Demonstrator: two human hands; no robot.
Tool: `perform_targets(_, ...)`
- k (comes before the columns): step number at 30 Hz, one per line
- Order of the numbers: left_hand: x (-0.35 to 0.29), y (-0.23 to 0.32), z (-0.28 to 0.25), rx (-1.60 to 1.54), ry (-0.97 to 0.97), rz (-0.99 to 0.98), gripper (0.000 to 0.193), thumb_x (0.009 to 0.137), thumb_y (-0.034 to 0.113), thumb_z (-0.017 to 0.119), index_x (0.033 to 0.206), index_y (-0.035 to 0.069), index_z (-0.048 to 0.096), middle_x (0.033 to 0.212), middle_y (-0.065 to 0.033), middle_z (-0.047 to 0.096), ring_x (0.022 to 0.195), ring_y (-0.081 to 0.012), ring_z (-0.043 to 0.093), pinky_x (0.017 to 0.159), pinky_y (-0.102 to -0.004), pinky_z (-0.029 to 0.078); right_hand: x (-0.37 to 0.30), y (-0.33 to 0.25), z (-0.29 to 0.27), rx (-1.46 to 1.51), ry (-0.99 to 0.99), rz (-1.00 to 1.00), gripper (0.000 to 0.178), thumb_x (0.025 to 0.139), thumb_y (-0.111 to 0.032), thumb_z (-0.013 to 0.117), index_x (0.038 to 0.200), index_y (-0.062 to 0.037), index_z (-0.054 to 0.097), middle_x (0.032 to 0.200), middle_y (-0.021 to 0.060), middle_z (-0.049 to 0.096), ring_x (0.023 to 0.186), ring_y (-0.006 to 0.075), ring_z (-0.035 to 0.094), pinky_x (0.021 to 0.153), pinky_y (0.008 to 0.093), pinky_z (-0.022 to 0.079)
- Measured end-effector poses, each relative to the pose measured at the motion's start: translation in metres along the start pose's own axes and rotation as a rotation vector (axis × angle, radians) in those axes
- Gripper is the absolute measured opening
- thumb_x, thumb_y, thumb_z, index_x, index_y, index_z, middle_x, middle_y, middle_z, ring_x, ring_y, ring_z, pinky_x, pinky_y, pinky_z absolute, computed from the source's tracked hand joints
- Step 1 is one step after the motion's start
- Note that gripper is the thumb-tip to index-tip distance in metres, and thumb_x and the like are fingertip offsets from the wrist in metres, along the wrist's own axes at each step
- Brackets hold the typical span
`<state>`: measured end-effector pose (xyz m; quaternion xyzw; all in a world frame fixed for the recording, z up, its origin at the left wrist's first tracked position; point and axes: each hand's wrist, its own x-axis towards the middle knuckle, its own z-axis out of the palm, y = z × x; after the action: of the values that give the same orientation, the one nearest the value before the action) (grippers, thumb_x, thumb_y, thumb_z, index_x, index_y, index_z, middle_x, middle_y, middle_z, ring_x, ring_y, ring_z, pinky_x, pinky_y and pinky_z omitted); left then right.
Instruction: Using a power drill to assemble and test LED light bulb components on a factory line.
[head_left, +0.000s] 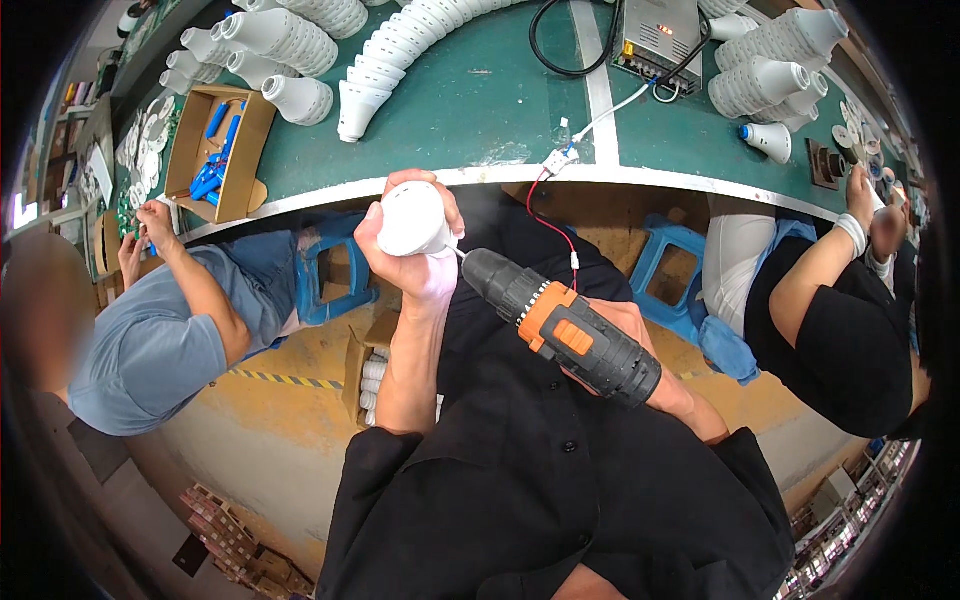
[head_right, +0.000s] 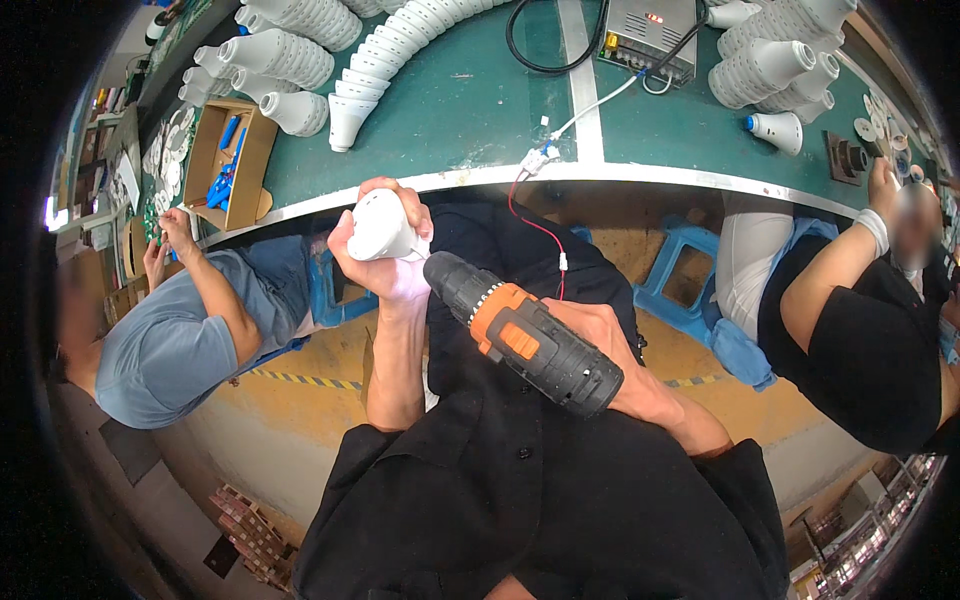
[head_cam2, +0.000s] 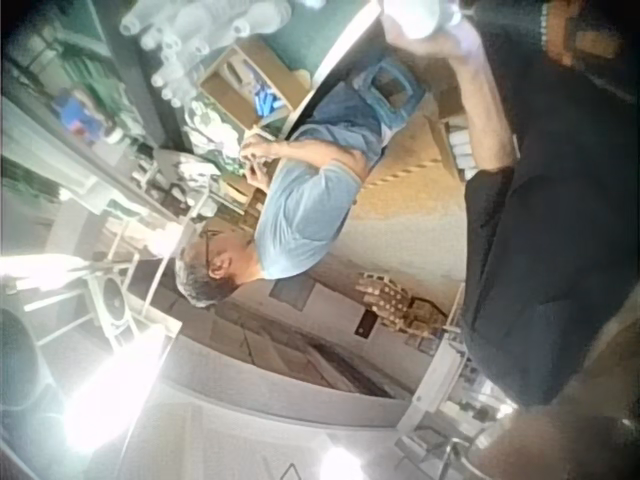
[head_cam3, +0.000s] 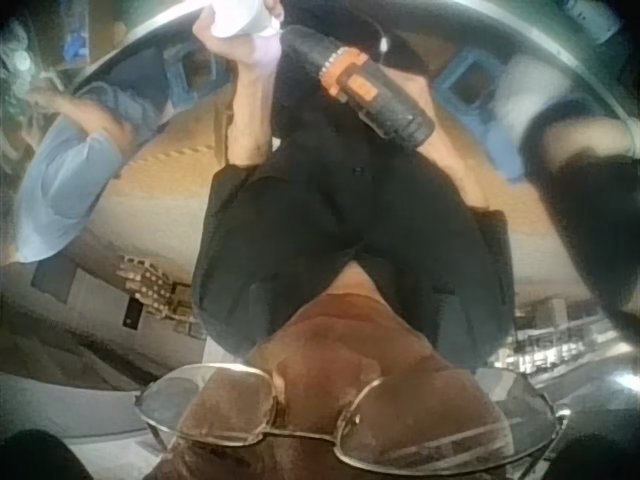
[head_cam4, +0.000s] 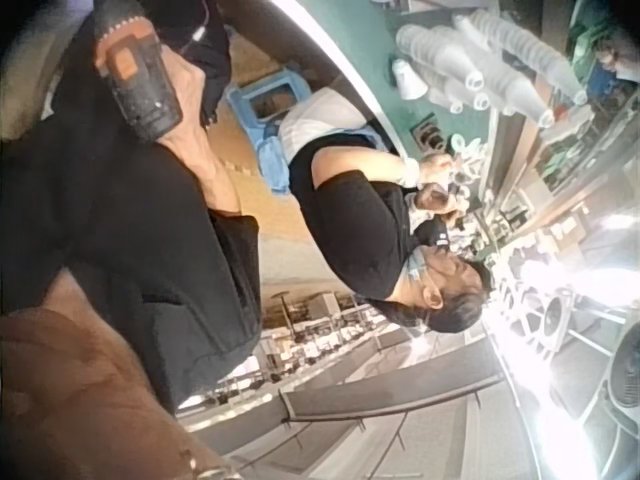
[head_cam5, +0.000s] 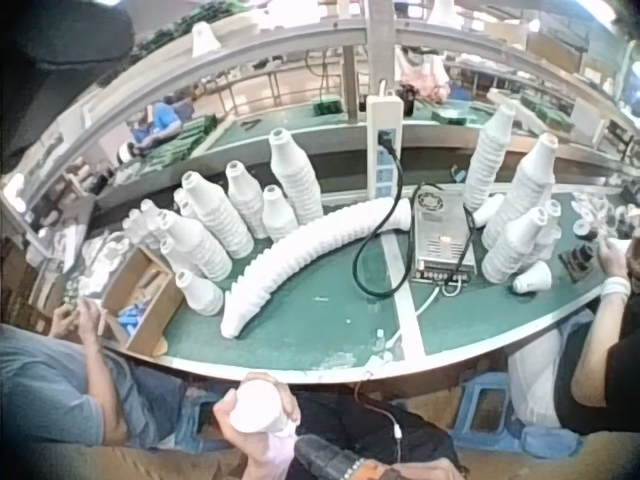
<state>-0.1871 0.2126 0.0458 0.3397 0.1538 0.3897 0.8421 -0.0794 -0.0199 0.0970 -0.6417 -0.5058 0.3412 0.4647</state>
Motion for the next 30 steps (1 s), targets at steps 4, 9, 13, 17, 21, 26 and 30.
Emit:
perform_targets(4,0.001,0.003,0.004,-0.014,0.032,-0.002,0.056,0.093,0.047,0.035,0.109,-0.003,0.056,0.071,-0.0161,0.055,0.059,-0.0219,0.050,0.052,-0.0315,0.044,0.005,-0.004,0.002,0.037,0.054,-0.038,0.022,0.076,-0.009,0.073,0.086,0.0026,0.057,0.073,0.0126,0.054,0.061,0.0324,0.059,0.056,0.0343,0.047)
perform_targets(9,0.002,0.004,0.007,0.007,0.028,0.005,0.057,0.093,0.047,0.035,0.109,-0.004,0.057,0.070,-0.0164,0.055,0.058,-0.0225,0.050,0.051,-0.0321,0.044,0.005,-0.005,-0.002,0.058,0.037,-0.010,0.024,0.075,-0.010,0.075,0.087,0.0028,0.058,0.076,0.0132,0.058,0.065,0.0332,0.063,0.058,0.0345,0.049)
perform_targets(13,0.006,-0.001,0.006,0.170,-0.015,0.075,0.062,0.090,0.050,0.036,0.107,-0.007,0.056,0.067,-0.0180,0.057,0.054,-0.0239,0.052,0.047,-0.0329,0.041,-0.005,-0.002,0.001,0.188,0.041,0.160,0.026,0.076,-0.015,0.076,0.094,-0.0005,0.062,0.082,0.0133,0.064,0.072,0.0322,0.069,0.062,0.0354,0.052)
perform_targets(17,-0.004,0.010,-0.001,-0.165,0.137,-0.055,0.066,0.088,0.049,0.040,0.117,-0.010,0.052,0.069,-0.0186,0.056,0.056,-0.0253,0.053,0.048,-0.0350,0.043,0.003,-0.011,0.001,0.205,0.127,-0.022,0.025,0.077,-0.018,0.074,0.093,-0.0032,0.062,0.078,0.0139,0.064,0.073,0.0338,0.068,0.062,0.0387,0.052)
perform_targets(21,-0.006,0.011,0.003,0.016,0.080,-0.012,0.055,0.094,0.044,0.035,0.112,-0.004,0.055,0.066,-0.0111,0.045,0.057,-0.0195,0.044,0.050,-0.0304,0.040,-0.004,0.003,0.015,0.176,0.120,0.044,0.024,0.076,-0.017,0.073,0.082,-0.0029,0.055,0.071,0.0152,0.060,0.068,0.0386,0.064,0.058,0.0420,0.048)
perform_targets(26,-0.001,-0.001,0.000,0.020,-0.005,0.025,0.054,0.095,0.043,0.034,0.111,-0.004,0.055,0.067,-0.0110,0.045,0.057,-0.0180,0.043,0.050,-0.0297,0.040,-0.008,0.000,0.010,0.144,0.135,0.081,0.027,0.074,-0.017,0.073,0.079,-0.0020,0.052,0.068,0.0160,0.057,0.067,0.0398,0.062,0.057,0.0435,0.046)
perform_targets(30,-0.001,0.000,0.002,0.055,0.013,0.047,0.054,0.095,0.043,0.036,0.113,-0.005,0.054,0.066,-0.0099,0.045,0.056,-0.0174,0.041,0.049,-0.0307,0.039,-0.007,0.002,0.009,0.100,0.091,0.073,0.026,0.074,-0.017,0.073,0.081,-0.0019,0.053,0.070,0.0164,0.058,0.067,0.0388,0.063,0.058,0.0433,0.047)
